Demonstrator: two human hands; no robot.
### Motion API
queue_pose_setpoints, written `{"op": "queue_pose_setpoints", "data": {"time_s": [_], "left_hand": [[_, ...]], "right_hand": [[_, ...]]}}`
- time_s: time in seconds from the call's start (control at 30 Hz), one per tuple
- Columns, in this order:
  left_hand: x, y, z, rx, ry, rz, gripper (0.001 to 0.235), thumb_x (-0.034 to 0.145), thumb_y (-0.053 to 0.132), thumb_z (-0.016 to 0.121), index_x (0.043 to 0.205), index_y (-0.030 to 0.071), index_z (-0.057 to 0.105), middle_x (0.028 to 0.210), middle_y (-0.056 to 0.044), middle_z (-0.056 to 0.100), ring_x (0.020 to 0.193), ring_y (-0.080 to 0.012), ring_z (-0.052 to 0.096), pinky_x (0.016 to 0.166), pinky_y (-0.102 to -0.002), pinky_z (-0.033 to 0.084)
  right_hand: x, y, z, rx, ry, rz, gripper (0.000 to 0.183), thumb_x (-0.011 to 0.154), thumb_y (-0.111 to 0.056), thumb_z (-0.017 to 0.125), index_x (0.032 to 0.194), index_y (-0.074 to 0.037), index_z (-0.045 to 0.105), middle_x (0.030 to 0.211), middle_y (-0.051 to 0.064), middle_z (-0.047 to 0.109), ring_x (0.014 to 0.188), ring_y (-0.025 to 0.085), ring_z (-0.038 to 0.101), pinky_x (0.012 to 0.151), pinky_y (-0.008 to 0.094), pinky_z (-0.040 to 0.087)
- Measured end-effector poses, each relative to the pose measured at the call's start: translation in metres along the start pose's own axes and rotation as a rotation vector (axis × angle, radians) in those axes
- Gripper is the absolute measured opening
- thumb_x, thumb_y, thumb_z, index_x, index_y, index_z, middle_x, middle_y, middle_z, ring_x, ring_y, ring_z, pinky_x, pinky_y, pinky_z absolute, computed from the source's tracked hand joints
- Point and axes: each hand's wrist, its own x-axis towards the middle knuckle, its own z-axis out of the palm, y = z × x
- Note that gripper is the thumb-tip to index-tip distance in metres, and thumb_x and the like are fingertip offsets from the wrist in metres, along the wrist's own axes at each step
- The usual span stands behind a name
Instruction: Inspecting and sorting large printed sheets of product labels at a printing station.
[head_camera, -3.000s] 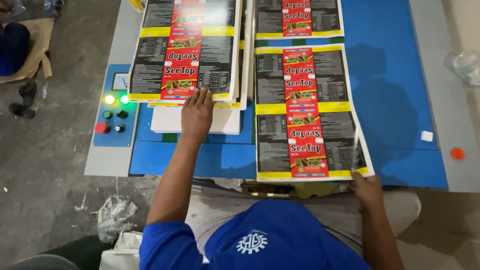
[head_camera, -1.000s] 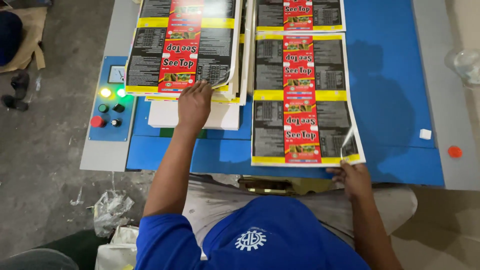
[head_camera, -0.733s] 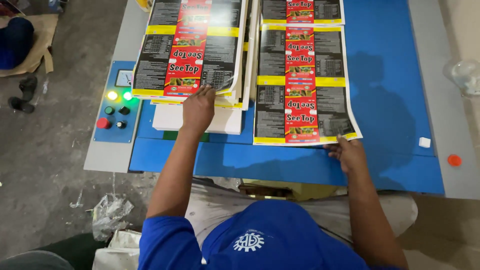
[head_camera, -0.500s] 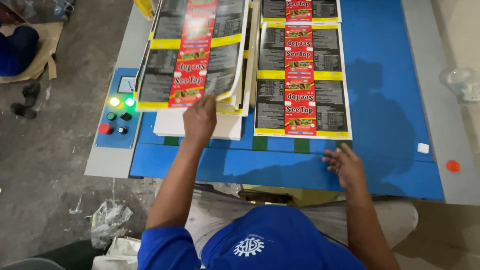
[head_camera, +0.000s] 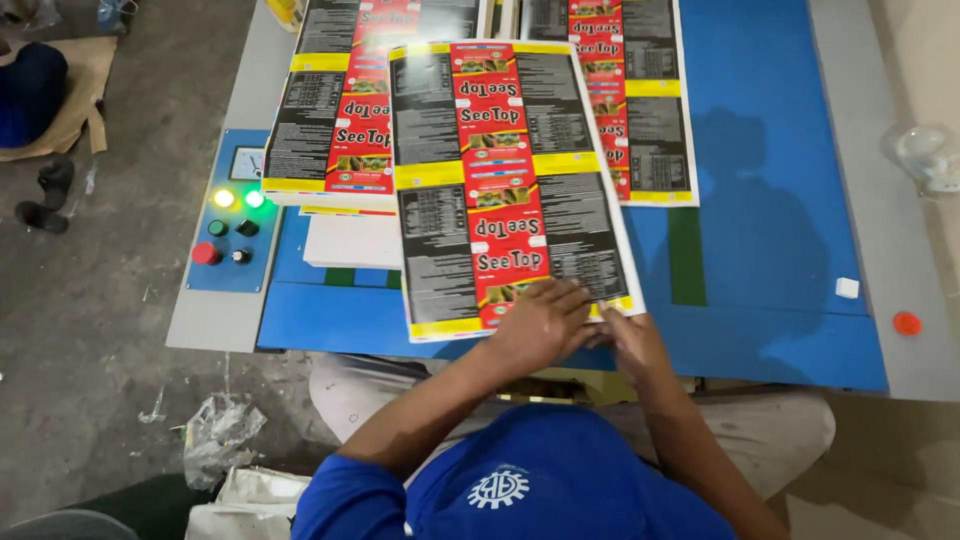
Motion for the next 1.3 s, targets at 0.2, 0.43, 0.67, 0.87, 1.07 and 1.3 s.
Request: {"op": "queue_pose_setpoints", "data": {"time_s": [0.2, 0.43, 0.67, 0.87, 1.07, 1.3], "left_hand": [[-0.015, -0.099, -0.030, 0.140, -0.020, -0.248, 0.014, 0.087, 0.011, 0.071, 0.098, 0.001, 0.070, 0.109, -0.018, 0.071, 0.103, -0.0373, 0.069, 0.097, -0.049, 0.053], [-0.041, -0.166, -0.075, 0.497, 0.108, -0.413, 0.053, 0.097, 0.036, 0.069, 0.131, -0.005, 0.064, 0.139, -0.026, 0.061, 0.134, -0.0439, 0.054, 0.107, -0.055, 0.043], [-0.074, -0.197, -0.057, 0.640, -0.055, -0.431, 0.056, 0.099, 0.039, 0.065, 0.136, -0.003, 0.063, 0.144, -0.023, 0.060, 0.137, -0.0382, 0.054, 0.111, -0.054, 0.043], [-0.057, -0.194, -0.087, 0.550, 0.021, -0.379, 0.010, 0.098, 0.009, 0.061, 0.104, 0.005, 0.067, 0.102, -0.014, 0.074, 0.097, -0.0326, 0.072, 0.088, -0.044, 0.055], [-0.050, -0.173, -0.073, 0.521, 0.124, -0.367, 0.006, 0.092, 0.005, 0.061, 0.087, 0.008, 0.062, 0.075, -0.012, 0.067, 0.069, -0.0336, 0.067, 0.064, -0.046, 0.053], [-0.041, -0.131, -0.076, 0.420, 0.137, -0.448, 0.003, 0.094, 0.008, 0.062, 0.091, 0.007, 0.063, 0.075, -0.013, 0.067, 0.071, -0.0352, 0.068, 0.058, -0.047, 0.052]], "right_hand": [[-0.023, -0.003, -0.046, 0.017, 0.313, -0.032, 0.022, 0.101, -0.014, 0.059, 0.121, -0.007, 0.059, 0.097, 0.007, 0.072, 0.076, 0.015, 0.068, 0.056, 0.032, 0.053], [-0.071, 0.043, -0.138, -0.012, 0.466, -0.105, 0.021, 0.103, -0.014, 0.062, 0.122, -0.005, 0.061, 0.096, 0.005, 0.069, 0.073, 0.015, 0.064, 0.056, 0.031, 0.053], [-0.105, 0.029, -0.137, -0.116, 0.591, -0.009, 0.025, 0.102, -0.016, 0.061, 0.124, -0.006, 0.063, 0.100, 0.007, 0.072, 0.076, 0.017, 0.068, 0.057, 0.032, 0.053], [-0.092, 0.033, -0.126, -0.158, 0.539, 0.016, 0.024, 0.102, -0.014, 0.059, 0.122, -0.001, 0.064, 0.098, 0.009, 0.073, 0.074, 0.018, 0.068, 0.055, 0.032, 0.055], [-0.026, 0.034, -0.132, -0.265, 0.477, -0.038, 0.020, 0.104, -0.014, 0.058, 0.112, 0.004, 0.062, 0.088, 0.014, 0.072, 0.070, 0.020, 0.072, 0.050, 0.032, 0.051], [0.046, -0.017, -0.115, -0.276, 0.422, -0.059, 0.022, 0.107, -0.018, 0.057, 0.116, 0.001, 0.063, 0.092, 0.013, 0.073, 0.073, 0.019, 0.072, 0.053, 0.030, 0.049]]}}
